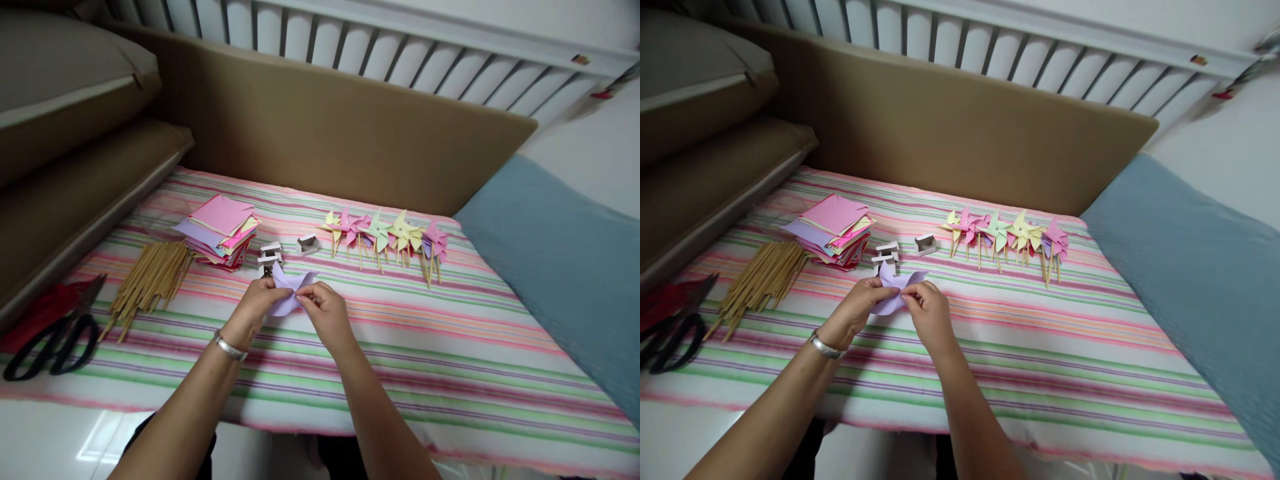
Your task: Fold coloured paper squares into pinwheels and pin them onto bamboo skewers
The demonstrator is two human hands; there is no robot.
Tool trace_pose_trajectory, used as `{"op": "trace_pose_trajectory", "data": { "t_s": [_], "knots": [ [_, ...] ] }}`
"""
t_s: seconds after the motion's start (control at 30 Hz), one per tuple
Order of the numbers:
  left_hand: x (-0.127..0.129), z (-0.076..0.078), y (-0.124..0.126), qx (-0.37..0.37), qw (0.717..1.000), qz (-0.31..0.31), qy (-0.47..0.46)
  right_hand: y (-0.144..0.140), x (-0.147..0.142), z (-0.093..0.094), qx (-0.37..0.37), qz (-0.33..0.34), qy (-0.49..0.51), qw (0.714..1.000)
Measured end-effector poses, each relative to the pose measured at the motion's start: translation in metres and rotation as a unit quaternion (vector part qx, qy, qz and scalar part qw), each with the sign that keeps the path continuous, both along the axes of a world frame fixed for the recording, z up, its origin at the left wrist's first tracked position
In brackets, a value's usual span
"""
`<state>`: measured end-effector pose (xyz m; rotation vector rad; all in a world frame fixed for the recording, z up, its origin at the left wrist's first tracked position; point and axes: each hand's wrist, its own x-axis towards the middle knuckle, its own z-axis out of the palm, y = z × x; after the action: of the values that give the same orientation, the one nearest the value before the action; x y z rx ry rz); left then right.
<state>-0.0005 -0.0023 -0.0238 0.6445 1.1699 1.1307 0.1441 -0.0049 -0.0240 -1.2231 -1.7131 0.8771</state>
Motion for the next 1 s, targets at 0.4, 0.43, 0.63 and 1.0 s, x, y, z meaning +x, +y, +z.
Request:
{"op": "trace_pose_trajectory", "data": {
  "t_s": [0.4,0.43,0.63,1.0],
  "knots": [
    [-0.001,0.004,-0.002,0.009,0.995,-0.077,-0.063,0.0,0.001,-0.002,-0.011,-0.017,-0.019,1.0],
    [-0.001,0.004,-0.003,0.012,0.994,-0.082,-0.071,0.0,0.001,-0.001,-0.012,-0.017,-0.02,1.0],
    [-0.004,0.003,-0.003,0.022,0.99,-0.109,-0.09,0.0,0.002,0.0,-0.019,-0.023,-0.023,0.999],
    [-0.005,-0.006,0.0,0.019,0.995,-0.099,-0.007,-0.001,-0.002,0.0,-0.059,-0.048,-0.057,0.995]
  ]
}}
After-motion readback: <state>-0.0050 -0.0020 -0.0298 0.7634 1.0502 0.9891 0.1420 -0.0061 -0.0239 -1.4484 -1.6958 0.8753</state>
